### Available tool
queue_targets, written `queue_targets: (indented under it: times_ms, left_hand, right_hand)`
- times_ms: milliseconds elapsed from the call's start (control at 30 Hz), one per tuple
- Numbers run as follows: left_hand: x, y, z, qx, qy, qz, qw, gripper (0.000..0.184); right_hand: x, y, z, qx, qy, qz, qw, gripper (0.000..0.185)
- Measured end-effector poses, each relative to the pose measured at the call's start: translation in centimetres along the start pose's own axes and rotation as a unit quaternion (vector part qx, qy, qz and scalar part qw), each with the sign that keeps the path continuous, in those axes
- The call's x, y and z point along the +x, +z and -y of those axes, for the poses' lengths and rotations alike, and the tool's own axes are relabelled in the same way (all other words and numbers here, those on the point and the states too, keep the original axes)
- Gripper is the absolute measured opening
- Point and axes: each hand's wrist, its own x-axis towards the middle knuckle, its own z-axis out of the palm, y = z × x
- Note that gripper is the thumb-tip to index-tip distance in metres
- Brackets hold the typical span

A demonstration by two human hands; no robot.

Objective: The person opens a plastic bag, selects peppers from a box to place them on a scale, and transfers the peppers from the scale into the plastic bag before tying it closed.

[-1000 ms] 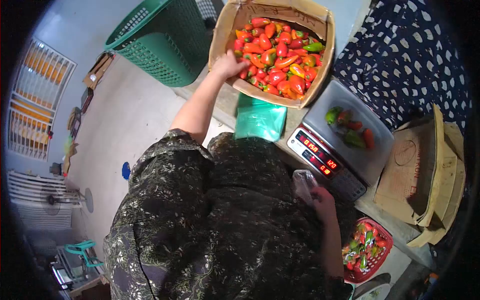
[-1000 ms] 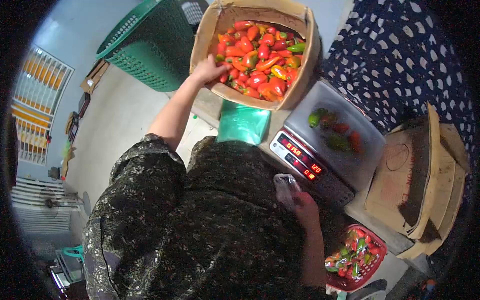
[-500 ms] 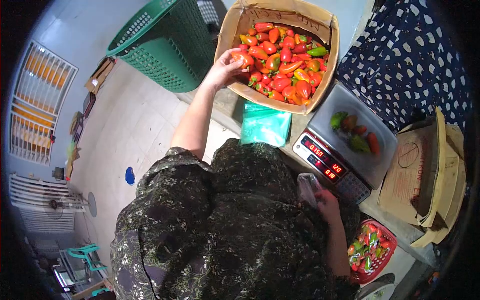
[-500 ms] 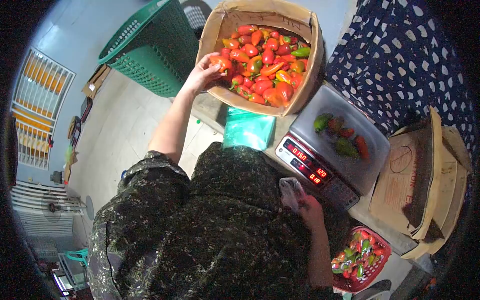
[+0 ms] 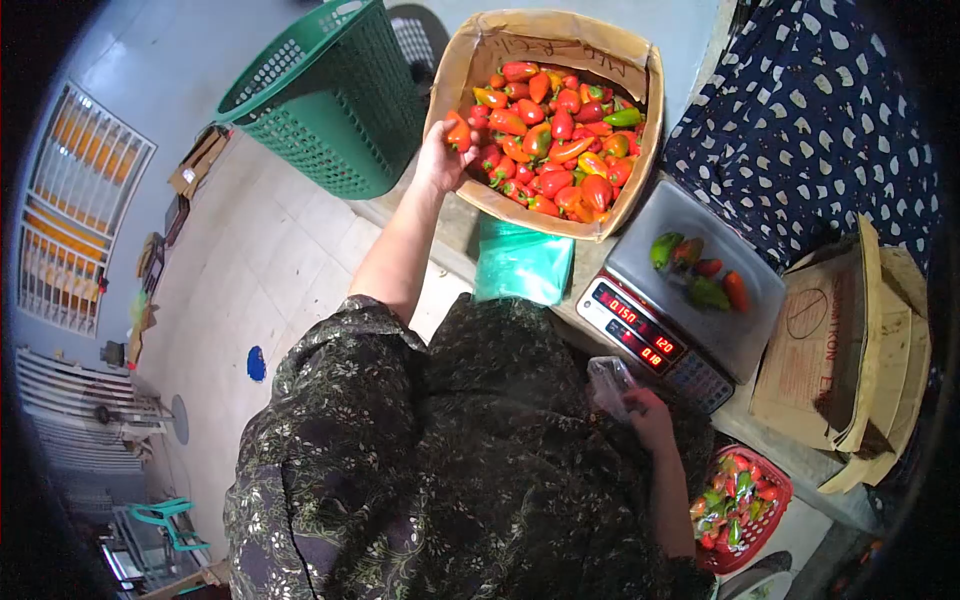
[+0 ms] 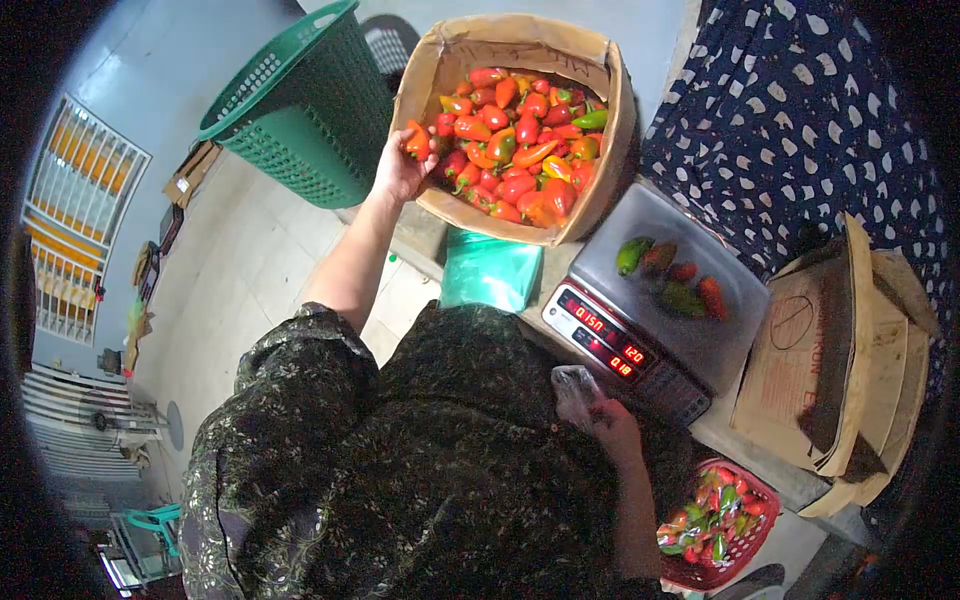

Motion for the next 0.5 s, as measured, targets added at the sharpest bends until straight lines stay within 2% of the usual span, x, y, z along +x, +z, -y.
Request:
queue_targets:
  times_ms: [167,267,367,433,467,500]
  left_hand:
    - [0.2,-0.4,0.1,0.046,-0.032,0.074,0.996,0.026]
    - [-0.3,0.3,0.2,0.051,-0.015,0.037,0.998,0.025]
    - [-1.1,2.5,0.9,0.085,0.049,-0.020,0.995,0.026]
    - [0.3,2.1,2.0,0.242,0.079,0.025,0.967,0.029]
    - [0.6,2.8,2.7,0.402,0.183,0.069,0.894,0.033]
    - [0.7,4.4,3.2,0.405,0.138,0.120,0.896,0.032]
  right_hand:
    - [0.0,0.2,0.0,-0.036,-0.017,-0.003,0.999,0.035]
    - [0.1,-0.1,1.6,-0.016,-0.023,-0.001,1.000,0.036]
    - [-0.2,-0.5,3.2,-0.036,0.054,0.009,0.998,0.037]
    - [-0.3,-0.1,1.7,-0.028,0.024,-0.002,0.999,0.037]
    - [-0.2,0.0,0.9,-0.024,0.009,-0.007,1.000,0.037]
    - [-0.2,0.0,1.1,-0.042,0.011,-0.002,0.999,0.037]
